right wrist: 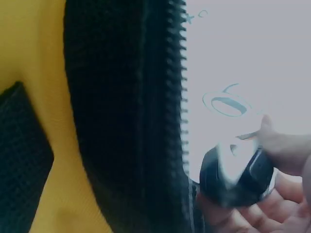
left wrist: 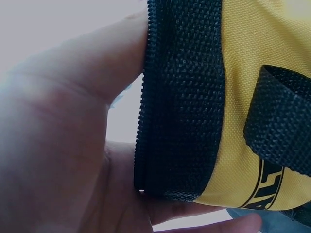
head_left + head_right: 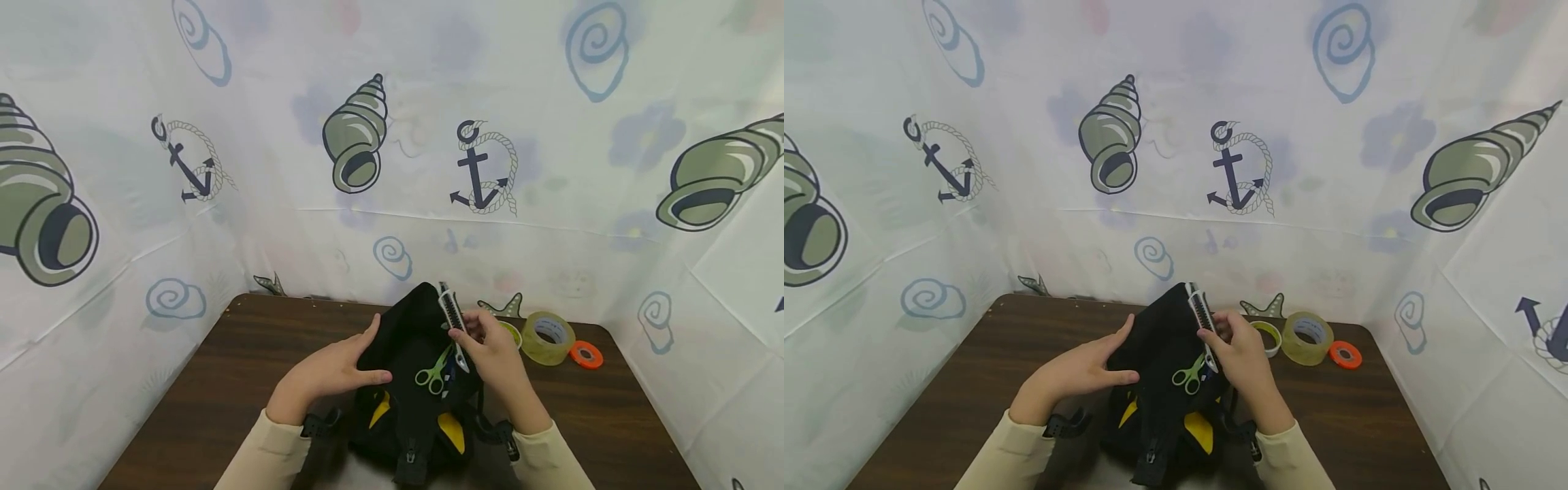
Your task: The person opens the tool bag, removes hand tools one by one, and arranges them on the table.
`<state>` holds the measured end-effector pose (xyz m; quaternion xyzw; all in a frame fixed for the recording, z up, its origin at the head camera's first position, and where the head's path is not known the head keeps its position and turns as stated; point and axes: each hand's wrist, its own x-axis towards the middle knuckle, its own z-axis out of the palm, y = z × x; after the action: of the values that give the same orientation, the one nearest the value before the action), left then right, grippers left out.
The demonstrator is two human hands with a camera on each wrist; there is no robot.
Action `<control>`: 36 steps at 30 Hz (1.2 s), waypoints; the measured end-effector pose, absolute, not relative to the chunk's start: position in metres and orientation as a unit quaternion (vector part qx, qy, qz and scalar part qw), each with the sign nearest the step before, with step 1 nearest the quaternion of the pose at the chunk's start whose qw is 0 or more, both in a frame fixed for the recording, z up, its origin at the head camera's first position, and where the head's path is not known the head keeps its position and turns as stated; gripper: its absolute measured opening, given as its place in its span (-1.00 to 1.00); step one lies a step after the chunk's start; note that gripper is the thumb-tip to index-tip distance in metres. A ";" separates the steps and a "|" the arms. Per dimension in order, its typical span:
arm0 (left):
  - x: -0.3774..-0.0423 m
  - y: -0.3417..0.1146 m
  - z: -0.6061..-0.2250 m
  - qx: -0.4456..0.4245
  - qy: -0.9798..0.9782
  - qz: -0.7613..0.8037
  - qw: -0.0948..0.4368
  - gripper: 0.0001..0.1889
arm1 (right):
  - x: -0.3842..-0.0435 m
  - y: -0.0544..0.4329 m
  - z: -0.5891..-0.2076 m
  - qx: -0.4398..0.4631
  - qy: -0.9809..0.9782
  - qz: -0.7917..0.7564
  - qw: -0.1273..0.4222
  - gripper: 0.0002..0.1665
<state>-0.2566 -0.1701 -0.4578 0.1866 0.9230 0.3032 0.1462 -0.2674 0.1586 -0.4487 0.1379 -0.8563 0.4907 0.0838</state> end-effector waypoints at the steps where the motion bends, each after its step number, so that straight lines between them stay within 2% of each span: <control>1: -0.257 -0.170 -0.458 0.187 0.922 0.304 0.147 0.20 | -0.267 0.160 -0.450 0.133 -0.847 0.506 0.096 -0.66; 6: -0.257 -0.170 -0.459 0.189 0.922 0.303 0.147 0.21 | -0.266 0.169 -0.460 0.107 -0.784 0.586 0.177 -0.58; 12: -0.257 -0.171 -0.459 0.187 0.926 0.296 0.145 0.20 | -0.262 0.178 -0.478 0.077 -0.725 0.626 0.279 -0.64; 17: -0.257 -0.171 -0.459 0.189 0.926 0.294 0.143 0.20 | -0.260 0.191 -0.488 0.060 -0.703 0.632 0.320 -0.64; 25: -0.257 -0.169 -0.459 0.191 0.923 0.299 0.149 0.20 | -0.257 0.219 -0.507 0.020 -0.704 0.643 0.301 -0.50; 36: -0.258 -0.169 -0.462 0.192 0.922 0.303 0.148 0.22 | -0.247 0.256 -0.549 -0.058 -0.796 0.565 0.211 -0.47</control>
<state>-0.2579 -0.1691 -0.4616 0.1921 0.9217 0.3030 0.1476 -0.2467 0.2561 -0.5493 -0.0585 -0.7958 0.5647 0.2105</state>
